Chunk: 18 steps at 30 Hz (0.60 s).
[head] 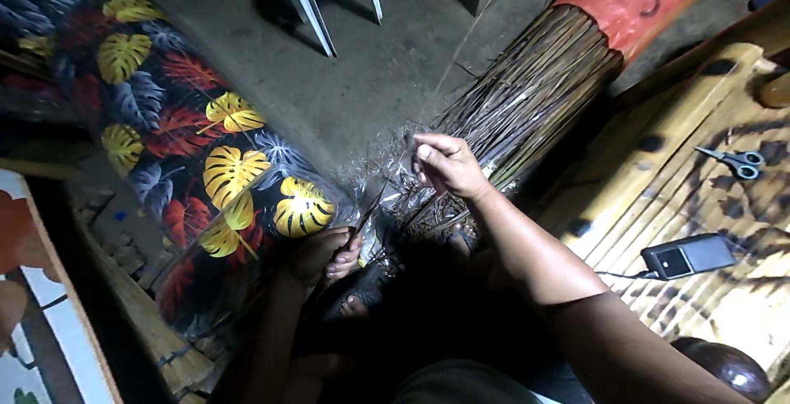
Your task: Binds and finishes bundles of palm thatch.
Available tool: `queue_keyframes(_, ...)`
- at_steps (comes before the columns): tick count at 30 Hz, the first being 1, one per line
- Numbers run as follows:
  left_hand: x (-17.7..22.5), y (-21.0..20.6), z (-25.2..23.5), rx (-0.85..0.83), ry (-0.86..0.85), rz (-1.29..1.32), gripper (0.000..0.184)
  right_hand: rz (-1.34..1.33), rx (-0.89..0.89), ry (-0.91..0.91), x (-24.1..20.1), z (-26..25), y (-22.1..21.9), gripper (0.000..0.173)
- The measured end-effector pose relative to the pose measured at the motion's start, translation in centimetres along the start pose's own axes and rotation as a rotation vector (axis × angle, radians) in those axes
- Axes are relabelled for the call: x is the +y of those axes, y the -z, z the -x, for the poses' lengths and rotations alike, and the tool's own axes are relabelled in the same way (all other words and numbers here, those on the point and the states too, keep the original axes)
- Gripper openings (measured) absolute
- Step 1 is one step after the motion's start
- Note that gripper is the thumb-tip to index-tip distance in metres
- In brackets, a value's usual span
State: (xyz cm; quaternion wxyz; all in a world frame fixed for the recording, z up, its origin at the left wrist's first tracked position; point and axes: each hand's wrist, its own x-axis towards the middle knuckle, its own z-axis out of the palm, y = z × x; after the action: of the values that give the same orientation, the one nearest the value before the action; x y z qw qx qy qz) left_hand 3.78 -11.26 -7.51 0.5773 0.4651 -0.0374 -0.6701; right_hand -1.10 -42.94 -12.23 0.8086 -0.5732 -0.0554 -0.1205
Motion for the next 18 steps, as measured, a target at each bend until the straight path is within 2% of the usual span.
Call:
queue_keyframes(3,-0.1,0.0,-0.1,0.030,0.018,-0.037,0.023,-0.047,0.052,0.010,0.0,-0.4,0.6,0.035)
queue_keyframes(5,-0.1,-0.6,-0.3,0.098,0.009,-0.111,0.027,-0.035,0.013,-0.078,-0.2,-0.1,-0.3,0.041)
queue_keyframes(8,-0.1,-1.2,-0.7,0.245,-0.016,-0.308,0.033,-0.044,-0.041,-0.160,0.2,0.2,-1.5,0.034)
queue_keyframes(10,-0.3,-0.9,-0.8,0.321,-0.060,-0.426,0.038,-0.047,0.028,-0.170,0.5,-0.1,-1.1,0.032)
queue_keyframes(14,-0.9,-0.3,-1.2,0.417,-0.090,-0.544,0.032,-0.106,0.248,-0.144,0.5,-0.9,0.8,0.035)
queue_keyframes(18,-1.1,-0.3,-1.7,0.493,-0.172,-0.586,0.031,-0.052,0.193,-0.210,0.1,-0.5,0.2,0.037)
